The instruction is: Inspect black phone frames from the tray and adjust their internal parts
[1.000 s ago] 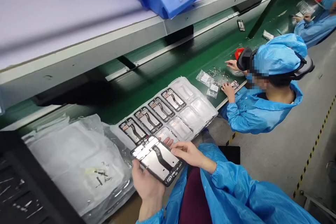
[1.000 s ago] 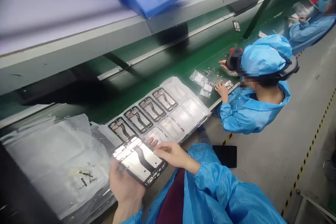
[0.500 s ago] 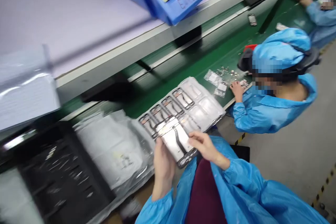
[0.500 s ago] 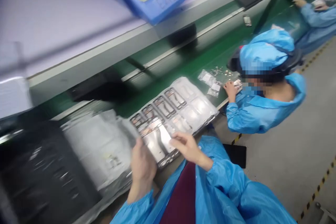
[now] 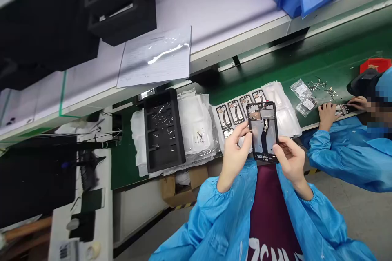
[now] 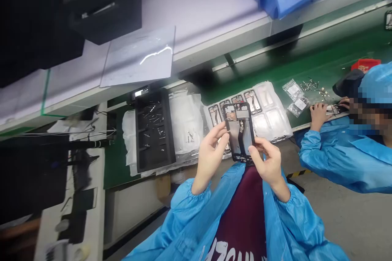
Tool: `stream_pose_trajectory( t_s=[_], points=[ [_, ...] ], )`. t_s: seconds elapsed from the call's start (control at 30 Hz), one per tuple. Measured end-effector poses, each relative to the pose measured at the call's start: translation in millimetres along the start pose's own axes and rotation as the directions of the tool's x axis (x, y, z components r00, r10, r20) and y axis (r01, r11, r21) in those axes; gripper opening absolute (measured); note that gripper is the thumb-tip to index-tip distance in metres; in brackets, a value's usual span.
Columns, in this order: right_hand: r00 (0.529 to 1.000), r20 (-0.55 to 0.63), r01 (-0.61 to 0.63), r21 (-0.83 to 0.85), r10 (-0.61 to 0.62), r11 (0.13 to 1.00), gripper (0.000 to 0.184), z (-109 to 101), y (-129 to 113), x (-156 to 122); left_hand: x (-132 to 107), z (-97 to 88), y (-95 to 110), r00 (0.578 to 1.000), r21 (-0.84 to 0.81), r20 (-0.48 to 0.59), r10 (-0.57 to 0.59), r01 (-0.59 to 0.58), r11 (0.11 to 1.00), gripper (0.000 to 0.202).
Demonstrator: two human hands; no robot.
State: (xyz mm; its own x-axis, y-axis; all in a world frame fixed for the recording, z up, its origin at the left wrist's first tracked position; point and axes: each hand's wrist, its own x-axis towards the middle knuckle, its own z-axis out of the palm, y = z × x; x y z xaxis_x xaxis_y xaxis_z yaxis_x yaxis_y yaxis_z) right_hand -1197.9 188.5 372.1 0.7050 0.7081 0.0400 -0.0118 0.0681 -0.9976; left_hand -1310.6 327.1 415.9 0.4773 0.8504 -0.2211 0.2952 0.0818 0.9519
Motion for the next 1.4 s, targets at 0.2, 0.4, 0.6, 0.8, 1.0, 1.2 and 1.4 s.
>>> stream_pose_trajectory(
  t_s=[0.2, 0.4, 0.6, 0.8, 1.0, 1.2, 1.4],
  points=[
    [1.000, -0.009, -0.005, -0.020, 0.005, 1.000, 0.021, 4.0, -2.4, 6.7, -1.9, -5.9, 10.7, 0.998, 0.065, -0.053, 0.037, -0.034, 0.997, 0.033],
    [0.997, -0.020, -0.078, 0.000, 0.078, 0.997, 0.034, 9.0, -5.6, 8.8, -5.2, -6.0, 15.0, 0.996, 0.059, -0.058, 0.061, -0.058, 0.997, 0.041],
    [0.991, 0.015, -0.134, 0.078, 0.133, 0.988, 0.033, 9.9, -1.1, 5.9, -8.8, -4.4, 13.2, 0.995, 0.122, -0.064, 0.082, -0.074, 0.990, 0.041],
    [0.989, 0.033, -0.147, 0.104, 0.144, 0.984, 0.036, 10.9, -1.7, 5.6, -11.6, -4.7, 9.3, 0.992, 0.149, -0.077, 0.104, -0.092, 0.985, 0.040],
    [0.990, 0.022, -0.143, 0.091, 0.142, 0.985, 0.037, 8.9, -1.2, 5.1, -13.1, -3.2, 8.0, 0.991, 0.164, -0.087, 0.105, -0.090, 0.982, 0.040],
    [0.987, 0.006, -0.163, 0.104, 0.163, 0.981, 0.038, 8.2, -2.4, 3.0, -13.3, -0.5, 6.3, 0.991, 0.125, -0.093, 0.095, -0.083, 0.989, 0.043],
    [0.974, -0.004, -0.221, 0.205, 0.226, 0.954, 0.032, 5.9, 0.2, 5.6, -8.3, -2.9, -0.5, 0.995, -0.149, 0.096, -0.039, 0.053, 0.987, 0.055]
  ],
)
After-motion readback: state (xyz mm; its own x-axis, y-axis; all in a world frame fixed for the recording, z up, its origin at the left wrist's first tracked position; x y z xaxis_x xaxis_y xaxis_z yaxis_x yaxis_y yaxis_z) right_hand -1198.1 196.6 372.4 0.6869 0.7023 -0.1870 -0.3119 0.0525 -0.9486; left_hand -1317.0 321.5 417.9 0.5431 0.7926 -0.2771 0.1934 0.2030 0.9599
